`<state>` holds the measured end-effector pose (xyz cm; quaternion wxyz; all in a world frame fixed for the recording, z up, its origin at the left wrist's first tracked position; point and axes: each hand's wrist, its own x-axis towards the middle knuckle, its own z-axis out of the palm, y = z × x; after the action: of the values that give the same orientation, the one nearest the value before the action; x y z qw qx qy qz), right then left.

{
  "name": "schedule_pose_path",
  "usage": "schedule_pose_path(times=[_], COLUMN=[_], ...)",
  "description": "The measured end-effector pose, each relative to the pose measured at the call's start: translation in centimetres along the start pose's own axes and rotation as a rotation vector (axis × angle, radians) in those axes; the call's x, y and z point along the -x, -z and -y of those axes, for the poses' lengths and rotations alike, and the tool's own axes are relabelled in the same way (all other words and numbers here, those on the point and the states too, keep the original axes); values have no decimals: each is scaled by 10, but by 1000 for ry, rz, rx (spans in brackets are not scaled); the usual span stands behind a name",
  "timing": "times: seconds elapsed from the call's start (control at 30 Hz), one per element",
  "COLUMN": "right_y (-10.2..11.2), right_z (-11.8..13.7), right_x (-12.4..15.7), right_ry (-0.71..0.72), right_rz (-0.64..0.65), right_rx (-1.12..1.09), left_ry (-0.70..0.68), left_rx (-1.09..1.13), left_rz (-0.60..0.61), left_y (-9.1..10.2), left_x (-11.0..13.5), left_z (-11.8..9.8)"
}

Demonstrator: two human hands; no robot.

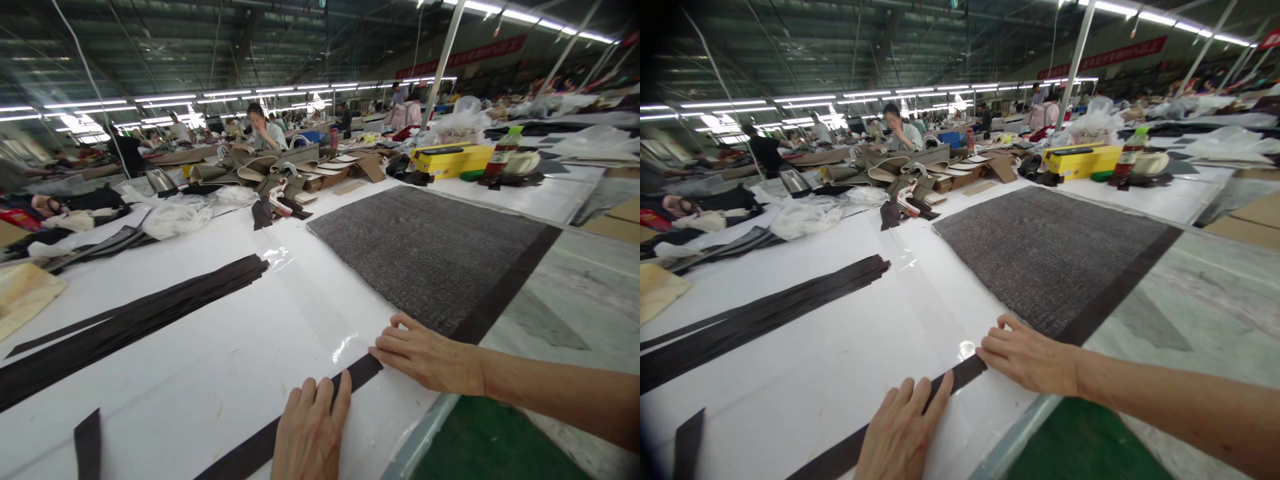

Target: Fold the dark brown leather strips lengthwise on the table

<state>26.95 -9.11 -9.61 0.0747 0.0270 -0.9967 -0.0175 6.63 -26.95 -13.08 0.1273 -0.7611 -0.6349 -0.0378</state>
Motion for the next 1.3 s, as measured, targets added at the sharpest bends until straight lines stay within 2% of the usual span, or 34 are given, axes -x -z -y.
schedule_pose_path(times=[0.17,0.3,0.43,0.53,0.63,0.8,0.87,0.97,1.13,1.23,1.3], right_y=[5,-2,-10,-6,-3,-23,-32,-37,-21,-13,-17], right_z=[13,34,32,29,43,79,82,73,54,65,81], right_x=[-15,-29,-14,-10,-29,-66,-66,-52,-33,-47,-66], right_ry=[-96,-120,-128,-190,-182,-161,-166,-158,-176,-232,-216], right_rz=[-99,-20,0,-115,-160,-51,-50,-106,-185,-237,-201], right_rx=[-3,-79,-51,8,-4,-132,-110,-56,41,17,-62], left_ry=[11,33,41,75,116,164,206,178,148,194,229], left_rx=[-20,-10,26,49,131,450,449,306,178,198,238], left_rz=[-15,-34,-84,-132,-197,-297,-268,-170,-125,-127,-141], left_y=[0,-1,-5,-11,-19,-21,-19,-20,-26,-23,-20], left_x=[0,3,13,23,32,50,58,69,77,76,73], left_z=[-3,-3,-1,-1,0,13,20,28,27,22,20])
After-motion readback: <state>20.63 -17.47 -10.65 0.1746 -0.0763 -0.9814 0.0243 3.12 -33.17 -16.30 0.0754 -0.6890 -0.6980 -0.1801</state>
